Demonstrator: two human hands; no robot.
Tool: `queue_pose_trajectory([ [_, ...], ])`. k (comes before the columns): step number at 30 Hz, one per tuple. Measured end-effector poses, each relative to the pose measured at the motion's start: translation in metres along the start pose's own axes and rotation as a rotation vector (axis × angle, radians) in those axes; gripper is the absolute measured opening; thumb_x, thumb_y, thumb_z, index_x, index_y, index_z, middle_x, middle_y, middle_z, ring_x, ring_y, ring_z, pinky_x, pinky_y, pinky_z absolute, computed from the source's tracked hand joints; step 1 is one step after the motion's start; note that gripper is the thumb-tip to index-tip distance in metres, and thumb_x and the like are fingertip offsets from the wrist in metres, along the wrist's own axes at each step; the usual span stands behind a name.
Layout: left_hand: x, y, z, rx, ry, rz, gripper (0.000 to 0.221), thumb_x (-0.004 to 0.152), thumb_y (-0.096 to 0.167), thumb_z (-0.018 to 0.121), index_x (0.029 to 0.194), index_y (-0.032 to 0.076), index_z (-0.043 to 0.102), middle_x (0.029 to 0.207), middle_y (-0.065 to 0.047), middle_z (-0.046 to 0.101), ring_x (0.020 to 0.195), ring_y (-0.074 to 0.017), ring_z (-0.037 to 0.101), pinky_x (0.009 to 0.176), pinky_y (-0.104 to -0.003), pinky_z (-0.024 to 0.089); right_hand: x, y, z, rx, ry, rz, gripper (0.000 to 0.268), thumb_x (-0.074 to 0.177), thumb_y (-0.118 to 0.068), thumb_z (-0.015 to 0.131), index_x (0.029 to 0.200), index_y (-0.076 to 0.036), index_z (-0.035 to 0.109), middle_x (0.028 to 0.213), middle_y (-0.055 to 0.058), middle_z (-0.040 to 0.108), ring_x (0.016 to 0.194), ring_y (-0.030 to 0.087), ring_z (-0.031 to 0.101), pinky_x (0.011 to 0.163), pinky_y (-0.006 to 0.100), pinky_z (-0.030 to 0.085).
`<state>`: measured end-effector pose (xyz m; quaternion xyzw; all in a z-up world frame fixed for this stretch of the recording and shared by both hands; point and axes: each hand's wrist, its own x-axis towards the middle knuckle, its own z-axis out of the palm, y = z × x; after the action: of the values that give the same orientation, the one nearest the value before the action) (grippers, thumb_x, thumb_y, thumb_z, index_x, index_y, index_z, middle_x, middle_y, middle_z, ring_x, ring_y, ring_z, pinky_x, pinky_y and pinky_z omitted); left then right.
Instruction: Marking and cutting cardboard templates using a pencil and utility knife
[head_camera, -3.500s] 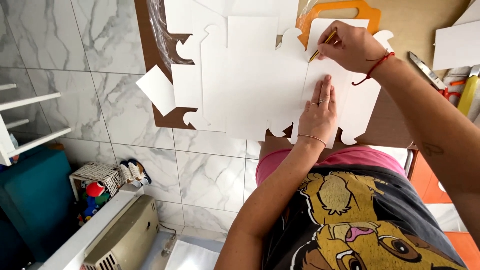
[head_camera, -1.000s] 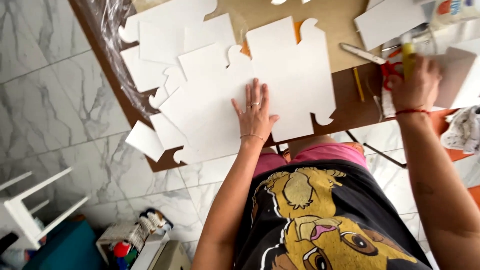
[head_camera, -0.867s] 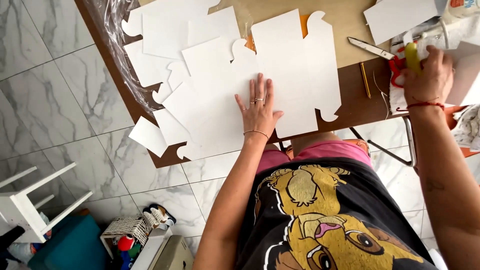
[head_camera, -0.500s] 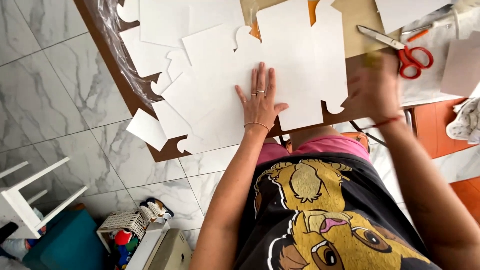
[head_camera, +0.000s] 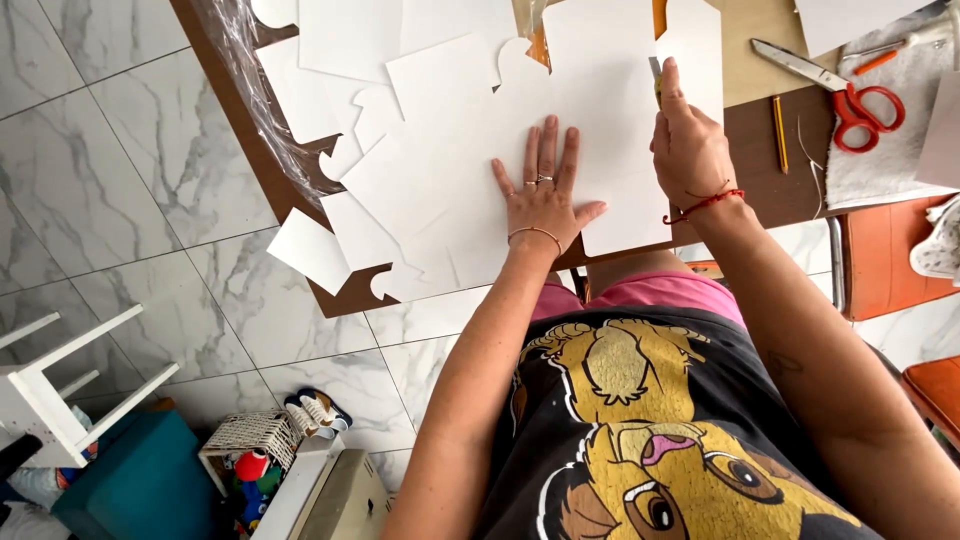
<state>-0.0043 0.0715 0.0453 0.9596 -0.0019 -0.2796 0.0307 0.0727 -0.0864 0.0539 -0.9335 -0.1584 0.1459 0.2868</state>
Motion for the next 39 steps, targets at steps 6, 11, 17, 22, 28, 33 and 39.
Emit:
queue_pose_trajectory([
  [6,0.0,0.001,0.0,0.009,0.009,-0.004,0.103,0.076,0.081,0.049,0.139,0.02,-0.006,0.144,-0.003,-0.012,0.134,-0.0188,-0.007,0.1,-0.062,0.005,0.003,-0.003,0.0,-0.03,-0.019,0.035,0.049,0.091,0.001,0.037,0.138,-0.003,0.024,0.068,0.018,0.052,0.058,0.033,0.048,0.051,0.042,0.038],
  [11,0.0,-0.001,0.001,0.004,0.015,-0.005,0.108,0.073,0.083,0.054,0.139,0.021,-0.006,0.144,-0.002,-0.012,0.135,-0.0188,-0.007,0.101,-0.062,0.005,0.004,-0.004,0.004,-0.038,0.0,-0.009,0.048,0.091,0.003,0.037,0.137,0.0,0.024,0.072,0.021,0.055,0.061,0.035,0.051,0.052,0.044,0.041],
  [17,0.0,0.001,-0.002,0.013,0.002,-0.02,0.105,0.073,0.083,0.048,0.139,0.021,-0.005,0.144,-0.002,-0.011,0.134,-0.0185,-0.006,0.101,-0.062,0.006,0.005,-0.004,0.006,-0.08,-0.004,0.01,0.047,0.091,0.004,0.038,0.136,0.002,0.025,0.072,0.021,0.057,0.061,0.037,0.052,0.053,0.045,0.042],
  [22,0.002,0.004,-0.004,0.001,-0.017,-0.062,0.101,0.073,0.083,0.044,0.138,0.024,-0.007,0.144,0.0,-0.012,0.134,-0.0156,-0.006,0.102,-0.06,0.006,0.003,-0.004,0.008,-0.077,-0.002,0.03,0.047,0.092,0.002,0.036,0.137,-0.002,0.023,0.072,0.022,0.055,0.062,0.041,0.051,0.05,0.048,0.038],
  [28,0.003,0.007,-0.005,0.042,-0.02,-0.082,0.103,0.071,0.086,0.042,0.139,0.025,-0.004,0.144,0.0,-0.01,0.133,-0.0154,-0.007,0.102,-0.06,0.006,-0.007,-0.007,0.008,-0.073,-0.011,0.04,0.047,0.092,0.002,0.036,0.137,-0.002,0.022,0.075,0.022,0.057,0.06,0.04,0.052,0.05,0.048,0.039],
  [33,0.002,0.005,-0.013,0.044,-0.082,-0.067,0.097,0.076,0.084,0.036,0.138,0.024,-0.009,0.143,0.0,-0.014,0.133,-0.0163,-0.01,0.102,-0.06,0.004,-0.016,-0.002,0.017,-0.116,0.015,0.044,0.048,0.091,0.002,0.036,0.137,-0.003,0.024,0.068,0.02,0.054,0.057,0.039,0.049,0.049,0.047,0.037],
  [39,0.002,0.004,-0.014,0.041,-0.09,-0.061,0.097,0.077,0.084,0.036,0.138,0.024,-0.009,0.143,-0.001,-0.014,0.132,-0.0166,-0.011,0.102,-0.06,0.005,-0.024,-0.01,0.015,-0.107,0.002,0.081,0.048,0.091,0.004,0.036,0.138,-0.002,0.024,0.063,0.015,0.049,0.053,0.032,0.046,0.046,0.043,0.035],
])
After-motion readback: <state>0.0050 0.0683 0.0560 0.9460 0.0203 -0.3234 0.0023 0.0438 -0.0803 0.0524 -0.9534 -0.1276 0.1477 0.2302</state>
